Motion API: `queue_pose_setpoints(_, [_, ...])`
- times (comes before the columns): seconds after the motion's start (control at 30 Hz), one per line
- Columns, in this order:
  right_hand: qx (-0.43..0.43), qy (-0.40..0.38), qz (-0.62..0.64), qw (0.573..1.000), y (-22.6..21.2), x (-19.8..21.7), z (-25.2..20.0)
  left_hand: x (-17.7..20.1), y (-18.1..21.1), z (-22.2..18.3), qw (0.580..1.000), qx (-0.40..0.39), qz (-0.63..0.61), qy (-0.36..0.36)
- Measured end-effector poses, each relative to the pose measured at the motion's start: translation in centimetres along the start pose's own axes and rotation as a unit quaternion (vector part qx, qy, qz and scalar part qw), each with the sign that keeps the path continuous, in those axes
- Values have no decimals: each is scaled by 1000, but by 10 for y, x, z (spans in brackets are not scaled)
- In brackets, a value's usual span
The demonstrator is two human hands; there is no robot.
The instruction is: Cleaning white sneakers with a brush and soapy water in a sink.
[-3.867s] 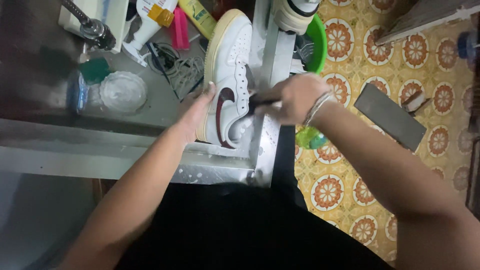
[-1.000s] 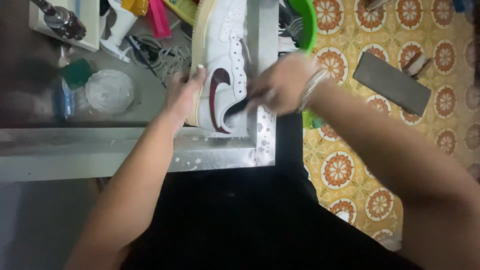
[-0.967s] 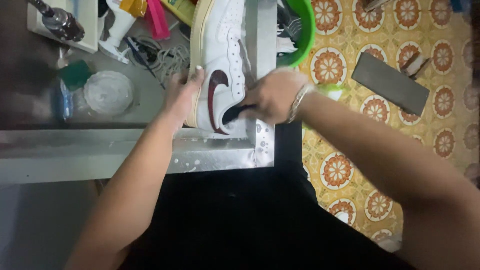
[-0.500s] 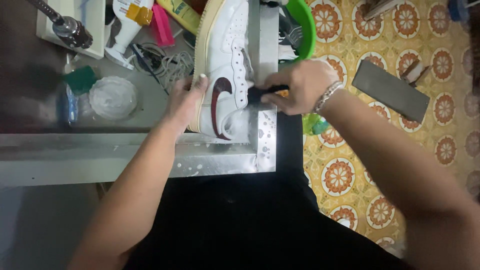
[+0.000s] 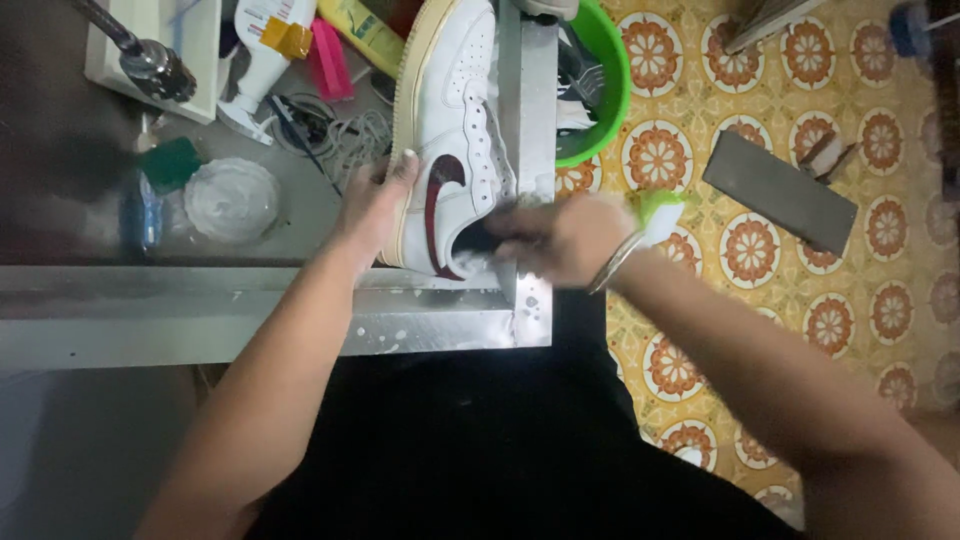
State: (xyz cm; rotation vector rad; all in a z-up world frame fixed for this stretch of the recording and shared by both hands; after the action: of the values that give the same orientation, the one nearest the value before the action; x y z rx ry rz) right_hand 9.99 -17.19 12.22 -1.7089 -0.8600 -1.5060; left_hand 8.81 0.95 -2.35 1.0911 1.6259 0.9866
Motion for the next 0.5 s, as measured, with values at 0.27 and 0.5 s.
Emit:
queue_pose_setpoints(0.27, [-90,12,-53,994,14,-7,-10,3,-3,3,999,-1,-29,18])
queue_pose_setpoints(0.5, [-155,9,-26,988,15,6,-14,8,-9,-2,999,13,-31,38])
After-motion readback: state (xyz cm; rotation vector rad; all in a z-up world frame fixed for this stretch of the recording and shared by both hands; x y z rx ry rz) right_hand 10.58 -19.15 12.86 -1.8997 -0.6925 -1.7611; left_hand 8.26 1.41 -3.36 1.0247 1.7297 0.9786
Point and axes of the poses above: each hand's wrist, its own z-axis towards the middle knuckle, its own x-axis out of the back of the hand, y = z × x, the point moved 9 cm from there along z, towards the middle knuckle, and after that the axes turned 12 degrees about -z, right-handed, at the moved point
